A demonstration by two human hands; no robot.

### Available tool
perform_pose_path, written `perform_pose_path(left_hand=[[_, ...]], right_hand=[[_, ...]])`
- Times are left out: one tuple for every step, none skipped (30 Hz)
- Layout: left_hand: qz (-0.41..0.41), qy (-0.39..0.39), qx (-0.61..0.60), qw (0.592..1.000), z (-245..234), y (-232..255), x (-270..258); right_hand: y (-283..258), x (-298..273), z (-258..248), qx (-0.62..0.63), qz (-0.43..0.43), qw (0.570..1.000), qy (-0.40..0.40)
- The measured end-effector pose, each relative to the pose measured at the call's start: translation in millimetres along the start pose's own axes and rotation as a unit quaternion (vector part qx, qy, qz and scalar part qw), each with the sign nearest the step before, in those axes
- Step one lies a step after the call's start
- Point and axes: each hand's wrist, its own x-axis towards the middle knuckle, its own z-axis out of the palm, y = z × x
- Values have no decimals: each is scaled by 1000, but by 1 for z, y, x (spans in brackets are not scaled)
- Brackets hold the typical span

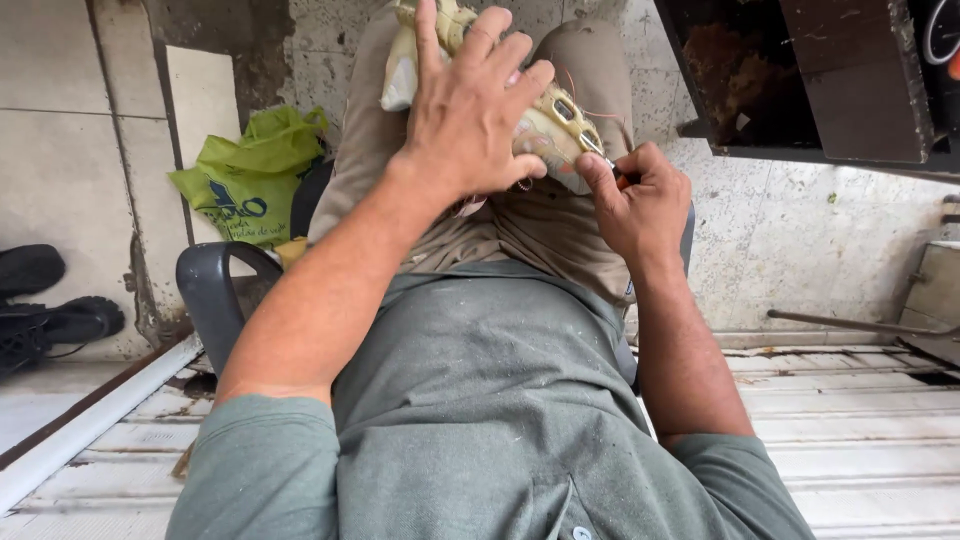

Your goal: Hand-sewing the sole of a sneaker using a hook needle and thread to repair it.

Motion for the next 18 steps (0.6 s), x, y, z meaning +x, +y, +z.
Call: perform_pose_path(left_hand=[[0,-2,-2,1000,0,0,-1],[6,33,-20,999,0,1,-2],[15,65,-38,997,0,1,-3],[18,59,-42,997,2,2,-5],[11,57,-36,998,3,2,-3],[4,55,-31,998,4,2,-2],[10,55,-27,998,0,3,-2],[15,81,-50,995,-3,3,-1],[17,105,-74,992,-6,6,-5],[18,102,-73,992,-6,7,-8],[21,109,-75,991,-7,7,-8],[24,116,-76,990,-7,6,-8],[25,117,-75,990,-6,6,-7],[22,115,-75,990,-5,5,-7],[17,111,-75,991,-3,5,-7],[16,111,-75,991,-3,4,-8],[17,106,-74,991,-2,4,-8],[19,101,-72,992,-2,4,-8]], right_hand=[[-2,1,0,-1,3,1000,-2],[-3,2,-1,14,21,1000,4],[-5,1,-1,29,44,999,10],[-3,-4,1,29,51,998,9],[0,-3,3,24,31,999,22],[2,-1,4,19,12,999,35],[5,-2,7,22,13,999,40],[7,-2,10,21,8,998,54],[11,-6,12,18,3,998,63],[12,-9,15,20,5,998,63],[12,-9,17,32,3,997,76],[12,-9,20,44,1,995,89],[14,-9,22,45,1,995,91],[16,-8,25,50,-4,994,102],[18,-9,28,54,-9,992,110],[21,-9,30,54,-10,992,110],[24,-10,33,65,-5,991,120],[27,-10,36,76,1,989,129]])
